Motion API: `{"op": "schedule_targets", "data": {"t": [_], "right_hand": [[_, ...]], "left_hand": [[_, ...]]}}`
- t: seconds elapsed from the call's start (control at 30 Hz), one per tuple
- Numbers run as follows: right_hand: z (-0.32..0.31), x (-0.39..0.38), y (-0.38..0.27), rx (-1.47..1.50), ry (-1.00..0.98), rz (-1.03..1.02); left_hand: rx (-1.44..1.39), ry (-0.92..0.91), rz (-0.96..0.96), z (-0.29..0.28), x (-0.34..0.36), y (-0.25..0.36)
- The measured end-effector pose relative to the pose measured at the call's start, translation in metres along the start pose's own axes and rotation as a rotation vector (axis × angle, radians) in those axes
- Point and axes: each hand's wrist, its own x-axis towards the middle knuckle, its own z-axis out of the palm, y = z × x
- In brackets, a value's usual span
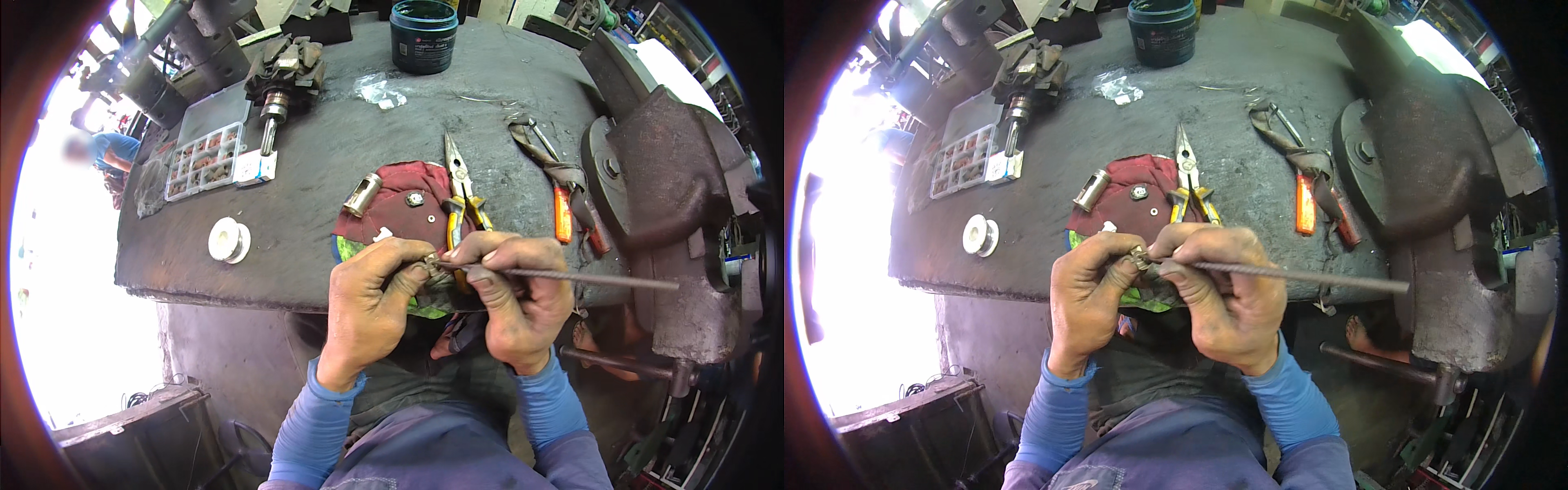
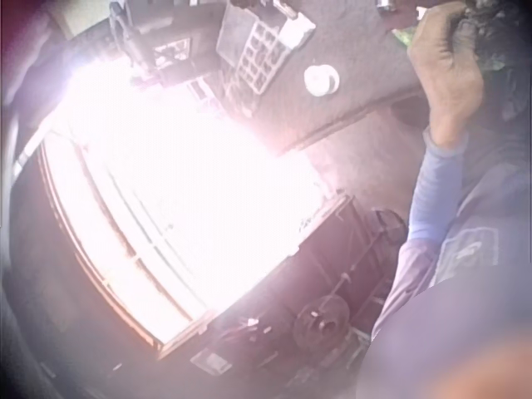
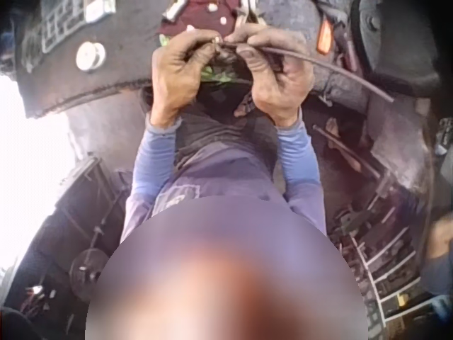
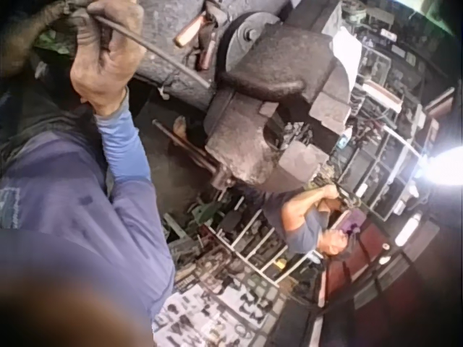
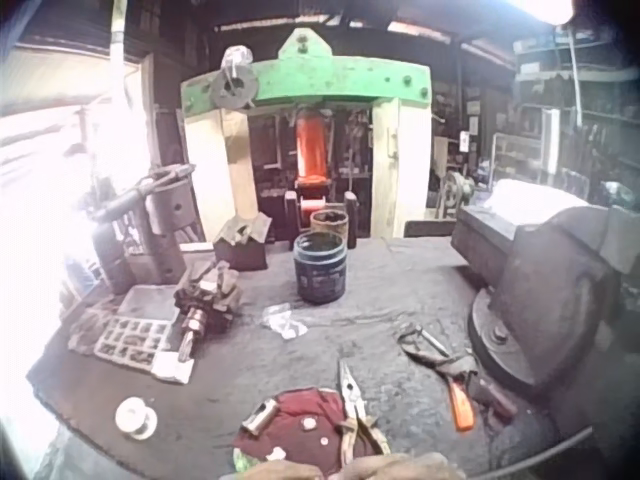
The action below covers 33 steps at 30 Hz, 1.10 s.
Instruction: The person uses a rotary tool to grind a small metal component, then returns to the workbench to manipulate the part with a thin metal rod. The person repeatedly inserts and adjusts the rod within the component while holding it with the other hand.
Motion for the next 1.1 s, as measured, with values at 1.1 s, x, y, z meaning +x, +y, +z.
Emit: {"op": "schedule_targets", "data": {"t": [1.1], "right_hand": [[-0.001,0.008,-0.009,-0.149,-0.087,0.019]], "left_hand": [[0.000,0.037,0.045,0.002,-0.002,-0.004]]}}
